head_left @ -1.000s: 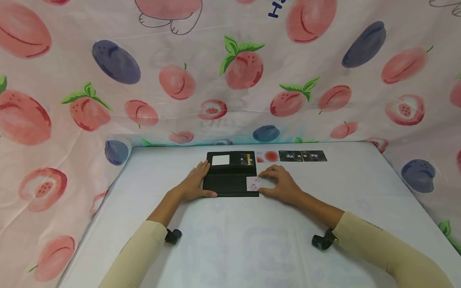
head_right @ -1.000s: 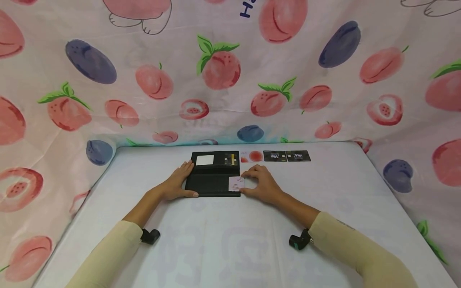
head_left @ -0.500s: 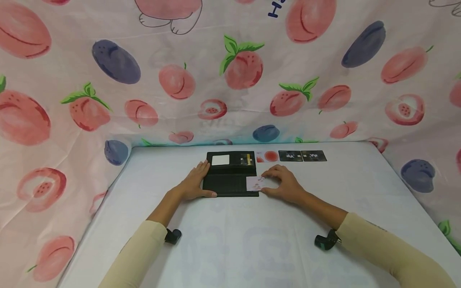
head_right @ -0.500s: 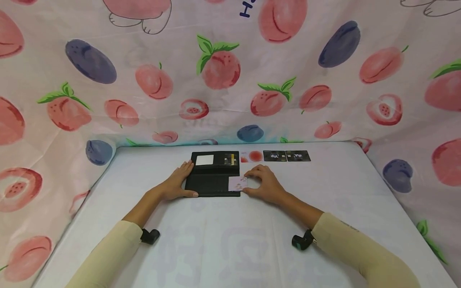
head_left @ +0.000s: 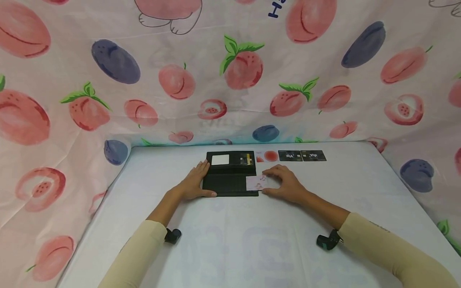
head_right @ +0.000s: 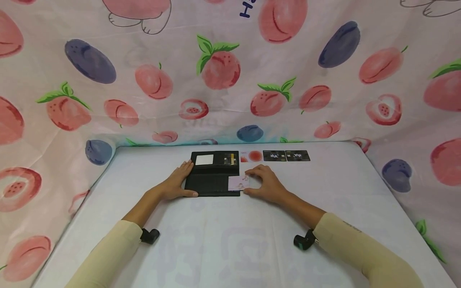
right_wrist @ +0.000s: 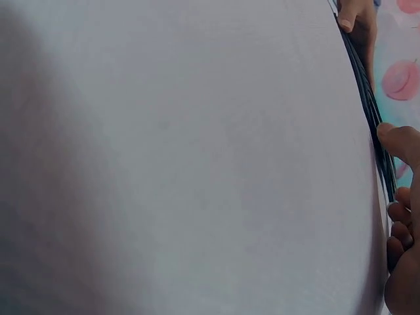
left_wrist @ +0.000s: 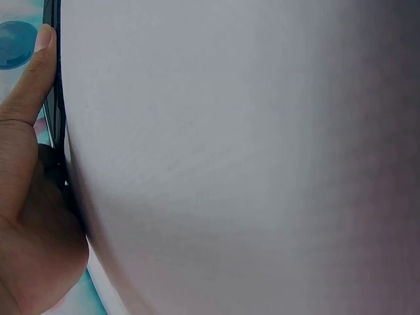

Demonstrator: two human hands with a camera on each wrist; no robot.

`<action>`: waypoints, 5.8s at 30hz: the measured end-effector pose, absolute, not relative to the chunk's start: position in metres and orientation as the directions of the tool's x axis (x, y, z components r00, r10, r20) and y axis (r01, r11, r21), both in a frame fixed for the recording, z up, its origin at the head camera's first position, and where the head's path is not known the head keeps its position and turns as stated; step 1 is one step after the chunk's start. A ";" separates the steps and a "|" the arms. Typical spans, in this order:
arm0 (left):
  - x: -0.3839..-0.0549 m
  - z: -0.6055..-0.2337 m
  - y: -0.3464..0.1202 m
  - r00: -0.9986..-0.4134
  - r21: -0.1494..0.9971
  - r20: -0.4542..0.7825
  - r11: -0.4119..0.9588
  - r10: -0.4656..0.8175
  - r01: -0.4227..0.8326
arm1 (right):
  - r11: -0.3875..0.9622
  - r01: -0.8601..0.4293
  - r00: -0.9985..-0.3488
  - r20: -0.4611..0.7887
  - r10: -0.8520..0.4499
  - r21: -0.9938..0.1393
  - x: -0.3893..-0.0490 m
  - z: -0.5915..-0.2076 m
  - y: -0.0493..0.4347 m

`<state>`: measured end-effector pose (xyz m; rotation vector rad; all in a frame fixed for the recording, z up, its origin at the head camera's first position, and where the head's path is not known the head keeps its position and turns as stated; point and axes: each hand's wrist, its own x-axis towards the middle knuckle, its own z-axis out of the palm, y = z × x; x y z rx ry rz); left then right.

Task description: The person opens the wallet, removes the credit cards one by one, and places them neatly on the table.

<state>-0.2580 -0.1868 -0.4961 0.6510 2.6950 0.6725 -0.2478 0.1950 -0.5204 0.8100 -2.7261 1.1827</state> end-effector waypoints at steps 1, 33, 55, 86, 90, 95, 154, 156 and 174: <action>-0.258 -0.496 -0.187 -0.857 0.504 -0.161 0.787 0.489 0.355 | 0.570 -0.487 -0.860 0.252 -0.443 -0.662 -0.248 -0.520 0.194; -0.262 -0.501 -0.188 -0.852 0.503 -0.156 0.783 0.499 0.366 | 0.613 -0.478 -0.870 0.242 -0.430 -0.629 -0.250 -0.519 0.190; -0.261 -0.500 -0.188 -0.854 0.499 -0.151 0.784 0.497 0.368 | 0.622 -0.475 -0.873 0.246 -0.421 -0.623 -0.252 -0.523 0.218; -0.261 -0.499 -0.188 -0.854 0.502 -0.170 0.789 0.492 0.354 | 0.666 -0.460 -0.887 0.261 -0.382 -0.588 -0.256 -0.511 0.268; -0.261 -0.498 -0.188 -0.853 0.505 -0.164 0.785 0.496 0.359 | 0.669 -0.456 -0.889 0.254 -0.382 -0.587 -0.256 -0.508 0.274; -0.261 -0.497 -0.188 -0.854 0.509 -0.164 0.784 0.493 0.355 | 0.672 -0.455 -0.889 0.260 -0.376 -0.585 -0.257 -0.509 0.281; -0.261 -0.497 -0.186 -0.858 0.495 -0.173 0.796 0.484 0.350 | 0.796 -0.263 -0.965 0.163 -0.208 -0.545 -0.269 -0.512 0.370; -0.261 -0.497 -0.186 -0.857 0.492 -0.173 0.797 0.485 0.351 | 0.796 -0.262 -0.965 0.160 -0.207 -0.546 -0.270 -0.512 0.372; -0.260 -0.496 -0.186 -0.856 0.494 -0.175 0.795 0.487 0.352 | 0.811 -0.221 -0.975 0.114 -0.189 -0.543 -0.284 -0.510 0.390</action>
